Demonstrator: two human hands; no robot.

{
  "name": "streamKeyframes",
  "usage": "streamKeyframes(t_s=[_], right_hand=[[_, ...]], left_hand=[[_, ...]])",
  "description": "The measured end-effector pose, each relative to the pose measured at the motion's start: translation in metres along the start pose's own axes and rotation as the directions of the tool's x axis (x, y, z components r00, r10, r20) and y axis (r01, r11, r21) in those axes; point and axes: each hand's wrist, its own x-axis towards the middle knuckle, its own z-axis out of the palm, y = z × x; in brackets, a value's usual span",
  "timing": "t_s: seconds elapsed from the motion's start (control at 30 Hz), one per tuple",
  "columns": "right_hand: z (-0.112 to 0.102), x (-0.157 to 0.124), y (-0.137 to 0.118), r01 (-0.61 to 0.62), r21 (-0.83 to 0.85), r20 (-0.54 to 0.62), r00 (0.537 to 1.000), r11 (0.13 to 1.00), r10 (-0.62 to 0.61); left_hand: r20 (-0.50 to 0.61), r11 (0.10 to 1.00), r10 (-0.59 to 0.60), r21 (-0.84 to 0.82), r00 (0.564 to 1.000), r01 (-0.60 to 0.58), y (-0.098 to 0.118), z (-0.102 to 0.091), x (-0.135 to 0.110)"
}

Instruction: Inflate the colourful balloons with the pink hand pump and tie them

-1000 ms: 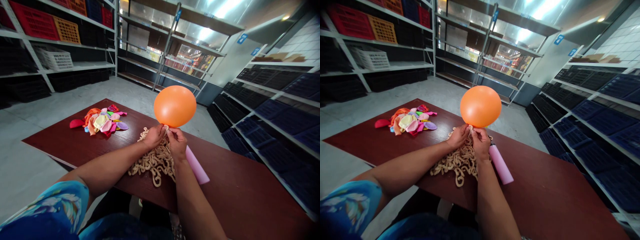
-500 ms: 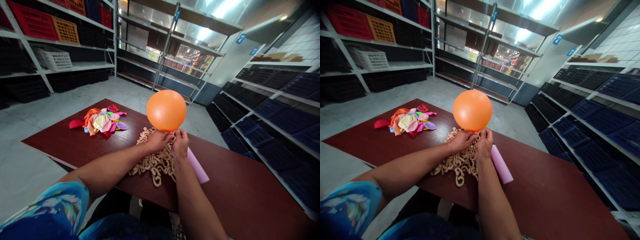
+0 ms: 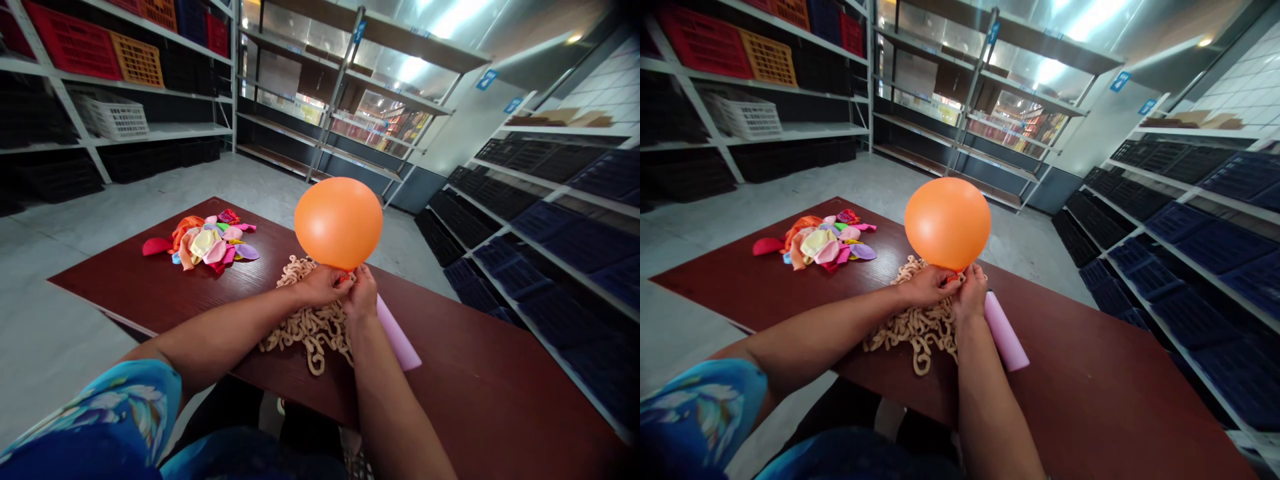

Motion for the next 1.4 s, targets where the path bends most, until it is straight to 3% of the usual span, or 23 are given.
streamKeyframes(t_s=[0.2,0.33,0.57,0.7,0.93,1.1,1.27,1.4], right_hand=[[0.001,0.001,0.002,0.107,-0.037,0.024,0.994,0.994,-0.106],[0.005,-0.003,0.005,0.017,-0.079,0.075,0.997,0.997,-0.012],[0.005,-0.007,0.006,-0.076,-0.18,0.069,0.994,0.981,0.089],[0.003,-0.004,0.007,0.034,-0.16,0.073,0.997,0.987,-0.023],[-0.001,0.002,0.006,0.174,-0.275,0.036,0.985,0.946,-0.171],[0.001,0.018,0.001,0.14,-0.303,-0.029,0.987,0.943,-0.156],[0.014,0.045,-0.007,0.047,-0.37,-0.132,0.986,0.928,-0.103],[0.039,0.046,-0.004,0.04,-0.431,-0.071,0.994,0.902,-0.078]], left_hand=[[-0.184,0.97,-0.09,0.207,0.979,0.128,-0.01,-0.004,0.001],[-0.266,0.914,-0.13,0.341,0.955,0.22,-0.017,-0.007,0.002],[-0.146,0.861,-0.112,0.48,0.983,0.169,-0.014,-0.007,-0.001],[-0.084,0.843,-0.093,0.524,0.992,0.124,-0.009,-0.011,-0.003],[-0.091,0.805,-0.156,0.566,0.984,0.18,-0.018,-0.024,-0.003],[-0.123,0.809,-0.196,0.541,0.973,0.231,-0.032,-0.028,0.002],[-0.118,0.831,-0.226,0.494,0.967,0.255,-0.041,-0.026,0.004],[-0.112,0.852,-0.26,0.441,0.959,0.282,-0.043,-0.028,0.001]])
